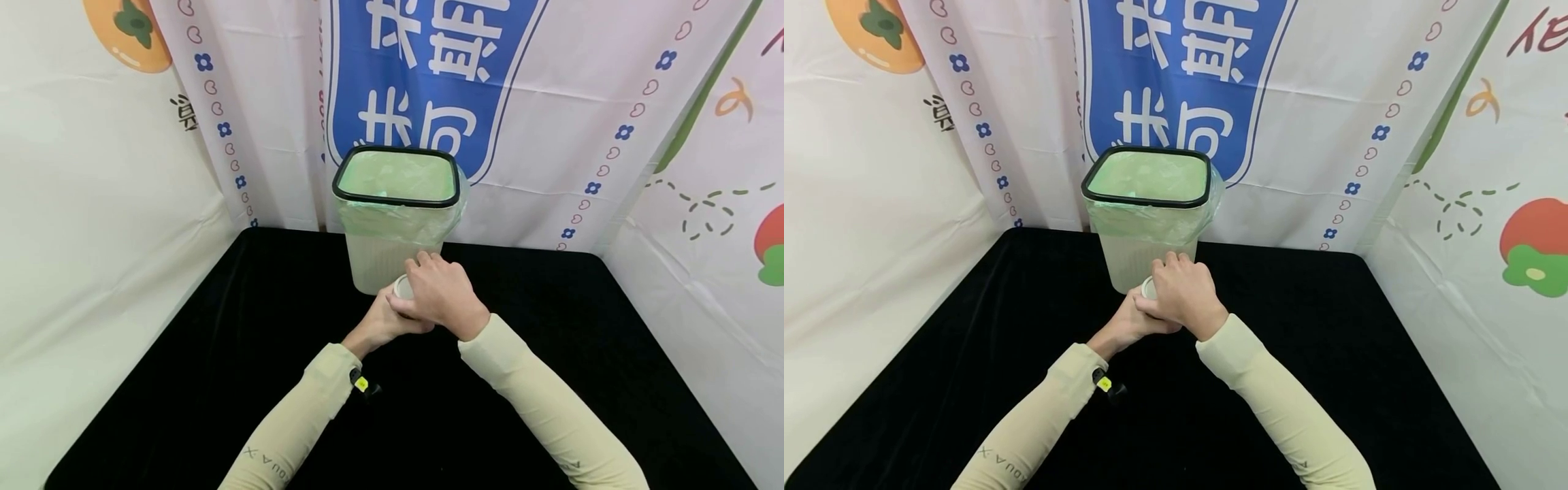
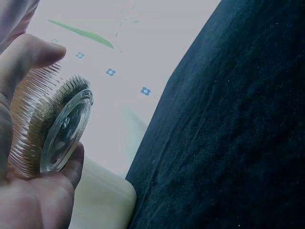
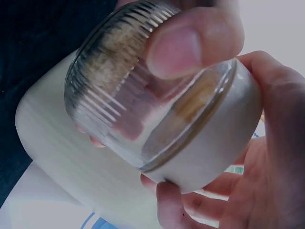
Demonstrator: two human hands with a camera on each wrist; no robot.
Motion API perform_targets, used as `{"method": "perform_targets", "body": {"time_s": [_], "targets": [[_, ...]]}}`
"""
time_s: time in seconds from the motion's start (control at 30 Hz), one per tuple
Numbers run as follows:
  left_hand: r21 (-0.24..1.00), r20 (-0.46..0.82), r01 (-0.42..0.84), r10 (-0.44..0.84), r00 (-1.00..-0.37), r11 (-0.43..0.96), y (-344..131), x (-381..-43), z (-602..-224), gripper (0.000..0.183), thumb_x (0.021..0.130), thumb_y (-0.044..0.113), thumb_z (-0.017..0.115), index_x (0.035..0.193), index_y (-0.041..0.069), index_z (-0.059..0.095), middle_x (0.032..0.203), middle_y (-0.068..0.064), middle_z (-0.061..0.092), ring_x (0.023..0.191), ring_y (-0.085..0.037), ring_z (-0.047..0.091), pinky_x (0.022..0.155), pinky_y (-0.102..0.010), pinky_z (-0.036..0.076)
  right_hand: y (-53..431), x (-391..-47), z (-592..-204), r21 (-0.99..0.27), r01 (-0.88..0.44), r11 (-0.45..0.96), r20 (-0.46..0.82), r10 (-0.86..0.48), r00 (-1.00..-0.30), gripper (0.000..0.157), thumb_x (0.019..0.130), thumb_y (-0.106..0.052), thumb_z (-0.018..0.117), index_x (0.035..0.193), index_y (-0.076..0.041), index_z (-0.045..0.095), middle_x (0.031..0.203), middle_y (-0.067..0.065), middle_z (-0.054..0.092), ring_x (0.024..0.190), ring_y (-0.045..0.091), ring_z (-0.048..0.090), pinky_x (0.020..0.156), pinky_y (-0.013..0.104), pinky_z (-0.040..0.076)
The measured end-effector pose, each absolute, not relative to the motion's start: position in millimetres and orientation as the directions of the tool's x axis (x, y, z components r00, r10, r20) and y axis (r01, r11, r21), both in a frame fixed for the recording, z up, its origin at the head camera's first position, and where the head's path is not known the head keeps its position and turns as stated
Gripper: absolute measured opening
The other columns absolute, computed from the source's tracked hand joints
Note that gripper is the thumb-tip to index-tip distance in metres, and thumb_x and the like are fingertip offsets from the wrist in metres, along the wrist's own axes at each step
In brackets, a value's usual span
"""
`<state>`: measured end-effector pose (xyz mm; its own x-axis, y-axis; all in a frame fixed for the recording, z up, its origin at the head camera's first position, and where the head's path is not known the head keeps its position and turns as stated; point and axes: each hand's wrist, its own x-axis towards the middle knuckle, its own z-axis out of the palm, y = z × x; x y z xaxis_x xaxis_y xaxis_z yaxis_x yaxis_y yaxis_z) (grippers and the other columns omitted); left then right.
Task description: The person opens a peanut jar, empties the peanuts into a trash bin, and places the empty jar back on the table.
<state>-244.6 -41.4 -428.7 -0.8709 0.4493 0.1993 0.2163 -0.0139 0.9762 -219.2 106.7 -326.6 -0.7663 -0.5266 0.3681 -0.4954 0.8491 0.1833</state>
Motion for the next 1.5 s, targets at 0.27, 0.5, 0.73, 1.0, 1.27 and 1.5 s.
{"method": "perform_targets", "body": {"time_s": [0.27, 0.5, 0.73, 1.0, 1.27, 1.5], "targets": [[0.98, 0.184, 0.201, 0.457, -0.87, -0.013, -42, -244, -426, 0.076, 0.08, 0.002, 0.089, 0.147, 0.017, 0.055, 0.139, -0.01, 0.064, 0.117, -0.024, 0.065, 0.096, -0.038, 0.06, 109, -219, -323, 0.184, -0.539, 0.822, 0.378, -0.566, -0.733, 0.049, 0.093, -0.056, 0.064, 0.093, -0.008, 0.072, 0.088, 0.01, 0.067, 0.076, 0.028, 0.066, 0.056, 0.045, 0.059], [0.978, 0.189, 0.21, 0.451, -0.872, -0.003, -43, -243, -423, 0.076, 0.08, 0.001, 0.089, 0.147, 0.015, 0.054, 0.138, -0.011, 0.064, 0.116, -0.024, 0.065, 0.096, -0.038, 0.059, 111, -221, -318, 0.165, -0.575, 0.802, 0.342, -0.593, -0.729, 0.048, 0.093, -0.056, 0.063, 0.098, -0.009, 0.071, 0.093, 0.009, 0.068, 0.082, 0.027, 0.067, 0.061, 0.043, 0.061], [0.975, 0.18, 0.22, 0.443, -0.878, 0.041, -43, -242, -421, 0.08, 0.08, 0.003, 0.09, 0.148, 0.017, 0.052, 0.14, -0.01, 0.063, 0.117, -0.025, 0.064, 0.095, -0.038, 0.059, 113, -222, -313, 0.132, -0.599, 0.79, 0.296, -0.608, -0.736, 0.045, 0.091, -0.056, 0.065, 0.1, -0.011, 0.07, 0.097, 0.007, 0.067, 0.084, 0.026, 0.066, 0.064, 0.043, 0.061], [0.966, 0.199, 0.251, 0.437, -0.877, 0.064, -43, -243, -420, 0.083, 0.077, 0.004, 0.091, 0.149, 0.018, 0.052, 0.14, -0.008, 0.064, 0.12, -0.025, 0.064, 0.098, -0.04, 0.058, 116, -223, -309, 0.087, -0.619, 0.781, 0.267, -0.617, -0.74, 0.046, 0.089, -0.056, 0.069, 0.108, -0.014, 0.072, 0.103, 0.005, 0.068, 0.087, 0.023, 0.068, 0.066, 0.042, 0.061], [0.965, 0.211, 0.258, 0.444, -0.871, 0.047, -42, -242, -421, 0.082, 0.076, 0.003, 0.092, 0.147, 0.018, 0.054, 0.139, -0.008, 0.065, 0.121, -0.023, 0.065, 0.099, -0.038, 0.058, 118, -222, -304, 0.026, -0.63, 0.776, 0.207, -0.621, -0.756, 0.045, 0.088, -0.054, 0.07, 0.116, -0.019, 0.074, 0.105, 0.002, 0.066, 0.087, 0.02, 0.065, 0.067, 0.04, 0.059], [0.964, 0.214, 0.261, 0.439, -0.872, 0.049, -41, -242, -420, 0.083, 0.076, 0.003, 0.093, 0.148, 0.017, 0.053, 0.141, -0.007, 0.065, 0.124, -0.023, 0.064, 0.102, -0.04, 0.058, 119, -221, -304, 0.037, -0.629, 0.776, 0.23, -0.619, -0.751, 0.046, 0.087, -0.055, 0.07, 0.117, -0.02, 0.073, 0.107, 0.001, 0.068, 0.088, 0.02, 0.066, 0.066, 0.041, 0.06]]}}
